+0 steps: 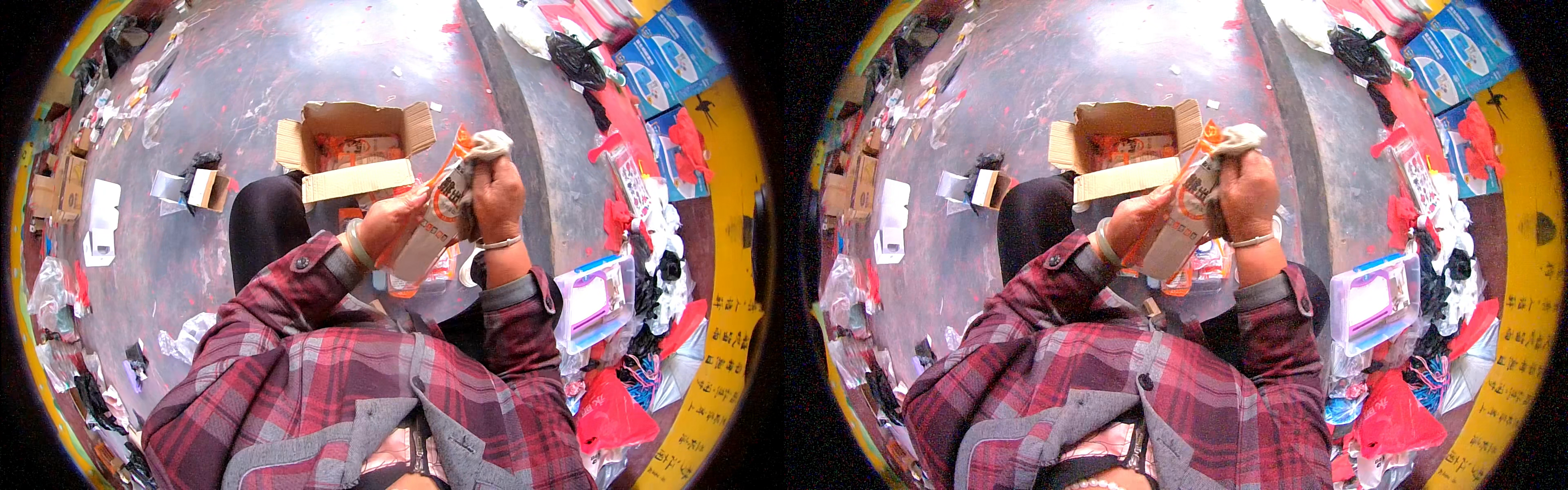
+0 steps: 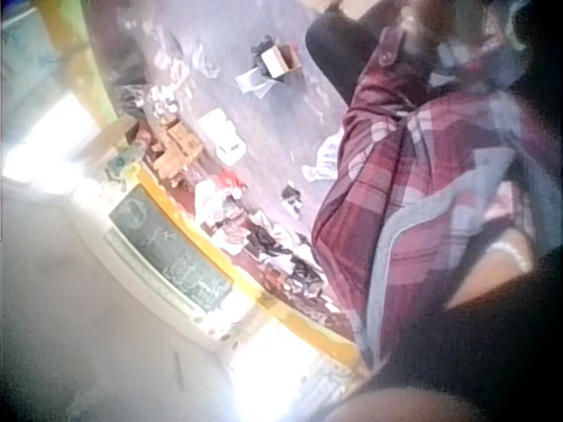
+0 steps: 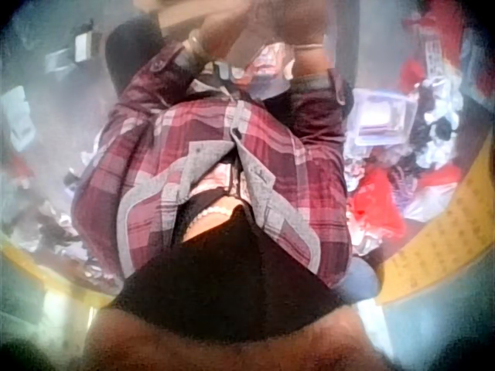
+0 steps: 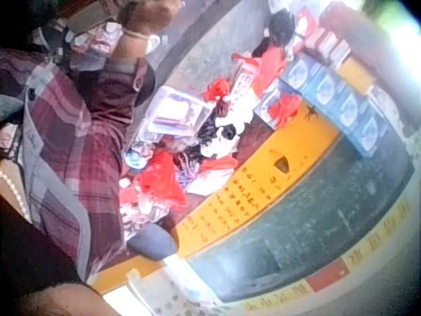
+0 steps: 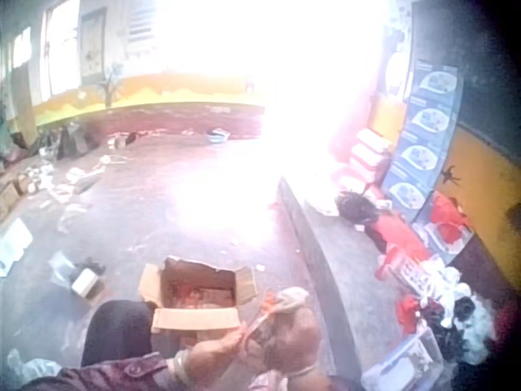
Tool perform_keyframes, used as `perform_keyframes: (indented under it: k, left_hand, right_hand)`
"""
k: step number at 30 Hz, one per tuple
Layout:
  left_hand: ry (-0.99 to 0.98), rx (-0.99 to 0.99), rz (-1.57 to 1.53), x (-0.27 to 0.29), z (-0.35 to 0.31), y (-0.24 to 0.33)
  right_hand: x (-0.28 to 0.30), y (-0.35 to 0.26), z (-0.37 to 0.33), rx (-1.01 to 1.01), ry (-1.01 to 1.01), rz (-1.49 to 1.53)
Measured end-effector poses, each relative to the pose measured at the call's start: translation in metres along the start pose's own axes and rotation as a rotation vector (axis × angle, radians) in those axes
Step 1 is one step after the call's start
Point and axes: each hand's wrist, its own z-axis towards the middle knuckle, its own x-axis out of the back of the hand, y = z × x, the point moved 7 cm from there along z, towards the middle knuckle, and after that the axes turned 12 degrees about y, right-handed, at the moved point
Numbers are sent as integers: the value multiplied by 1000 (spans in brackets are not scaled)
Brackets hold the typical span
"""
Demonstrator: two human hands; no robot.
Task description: The person sits on the floor and wipes the surface of several packaged slippers using a cloth. They pick up each slipper from a cardboard box, wipe it, and place it back into the box.
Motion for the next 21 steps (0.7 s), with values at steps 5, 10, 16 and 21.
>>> perform_keyframes:
  k: [5,10,16,21]
  left_hand:
    - [57,-38,-100,19,5,38]
    - [541,-360,-298,138,18,109]
    - [858,-412,-346,270,33,105]
    - [976,-353,-473,296,80,98]
  right_hand:
    - [7,44,6,-276,113,272]
    - [-1,47,0,-333,68,452]
    - [-18,28,-8,-330,-81,531]
    - [-27,17,-12,-356,-149,514]
